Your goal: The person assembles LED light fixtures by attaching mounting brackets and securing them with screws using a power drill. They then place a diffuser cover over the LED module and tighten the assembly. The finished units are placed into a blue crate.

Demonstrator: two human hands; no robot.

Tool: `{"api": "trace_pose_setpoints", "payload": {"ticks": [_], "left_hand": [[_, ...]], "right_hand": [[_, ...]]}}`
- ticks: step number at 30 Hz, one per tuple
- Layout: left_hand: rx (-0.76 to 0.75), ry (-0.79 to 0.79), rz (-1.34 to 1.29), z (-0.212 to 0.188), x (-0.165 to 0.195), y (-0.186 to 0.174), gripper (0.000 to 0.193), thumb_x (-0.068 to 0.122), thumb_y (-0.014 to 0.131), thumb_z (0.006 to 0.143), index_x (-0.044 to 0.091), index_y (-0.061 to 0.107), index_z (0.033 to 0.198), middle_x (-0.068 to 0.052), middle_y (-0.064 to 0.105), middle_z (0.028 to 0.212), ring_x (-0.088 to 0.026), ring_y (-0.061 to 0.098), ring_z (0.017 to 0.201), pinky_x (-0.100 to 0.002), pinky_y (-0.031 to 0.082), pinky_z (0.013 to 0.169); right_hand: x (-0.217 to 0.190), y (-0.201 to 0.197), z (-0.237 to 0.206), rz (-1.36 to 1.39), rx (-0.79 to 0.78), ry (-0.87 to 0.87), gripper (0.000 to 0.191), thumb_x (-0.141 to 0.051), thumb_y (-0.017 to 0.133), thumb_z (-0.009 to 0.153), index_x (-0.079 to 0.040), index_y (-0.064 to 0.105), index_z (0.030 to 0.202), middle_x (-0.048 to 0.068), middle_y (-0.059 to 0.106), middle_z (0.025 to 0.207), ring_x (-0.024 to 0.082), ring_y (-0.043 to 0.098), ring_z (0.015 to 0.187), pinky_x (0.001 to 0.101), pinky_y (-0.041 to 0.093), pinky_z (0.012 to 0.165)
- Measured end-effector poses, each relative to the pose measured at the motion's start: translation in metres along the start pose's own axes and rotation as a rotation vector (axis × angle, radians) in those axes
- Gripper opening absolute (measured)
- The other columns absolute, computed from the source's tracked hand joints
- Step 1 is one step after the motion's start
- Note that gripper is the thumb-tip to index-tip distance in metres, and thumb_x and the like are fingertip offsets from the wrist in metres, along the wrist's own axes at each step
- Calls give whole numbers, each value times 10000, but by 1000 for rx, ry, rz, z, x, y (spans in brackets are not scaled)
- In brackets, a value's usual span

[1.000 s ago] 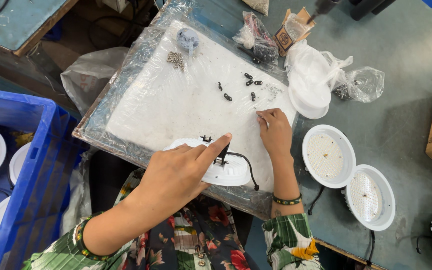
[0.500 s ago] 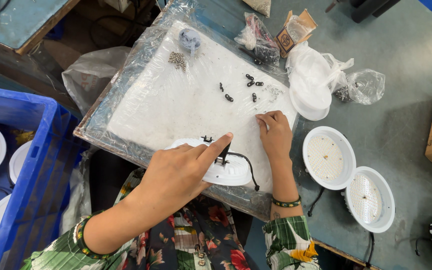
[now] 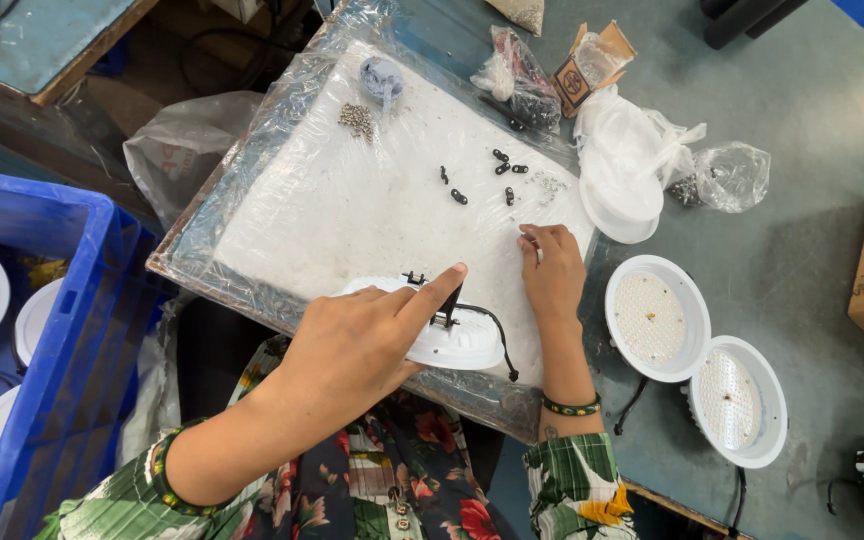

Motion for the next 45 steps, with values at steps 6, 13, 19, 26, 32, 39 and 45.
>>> {"api": "trace_pose_setpoints", "payload": {"ticks": [6,13,19,26,32,39,45], "left_hand": [[4,-3,-2,0,-1,0,883,213,858,675,111,486,1469,-68,692,786,-272,677,688,-389,518,533],[10,-6,-3,-2,-1,-1,893,200,858,665,110,485,1471,-66,685,781,-271,677,689,-388,520,540],[17,-6,-2,-1,0,-2,874,208,854,682,112,490,1471,-64,689,790,-268,678,687,-386,520,536],[14,-7,-7,-2,-1,-2,861,222,853,702,119,488,1475,-59,690,785,-261,678,684,-383,518,524],[15,-2,-4,-1,-1,-1,857,231,847,703,116,489,1472,-63,688,777,-263,677,675,-384,511,512],[36,-4,8,-2,0,0,850,246,855,714,117,487,1469,-65,692,789,-276,682,684,-398,519,534],[-34,-18,33,-2,-2,4,914,215,846,683,120,443,1498,-67,699,809,-278,701,718,-386,533,533]], "right_hand": [[3,0,0,-2,5,25,87,-110,757,905,-116,775,990,54,678,957,231,667,884,375,522,767],[2,-2,0,-18,-11,14,114,-88,745,908,-129,800,998,58,663,939,249,642,856,383,508,730],[6,0,0,43,-13,55,99,-85,754,890,-108,775,984,55,670,936,213,670,834,358,521,680],[19,3,1,242,21,127,92,-38,737,888,-60,744,977,66,688,958,157,703,772,301,512,630],[6,-11,3,846,80,299,57,-46,673,965,-12,672,1011,43,696,950,128,678,836,269,509,700],[-91,-68,-35,1190,-318,93,71,-65,694,924,-4,702,959,115,633,1138,201,608,1071,330,484,948],[-139,-77,-39,946,-464,-30,75,-82,755,892,-30,756,947,115,565,1276,244,545,1245,377,416,1081]]}}
Point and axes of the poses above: each hand's wrist, its own z-axis towards the middle knuckle, its own y-axis out of the palm, x = y × z, the point moved 5 cm from there along z, towards the middle knuckle
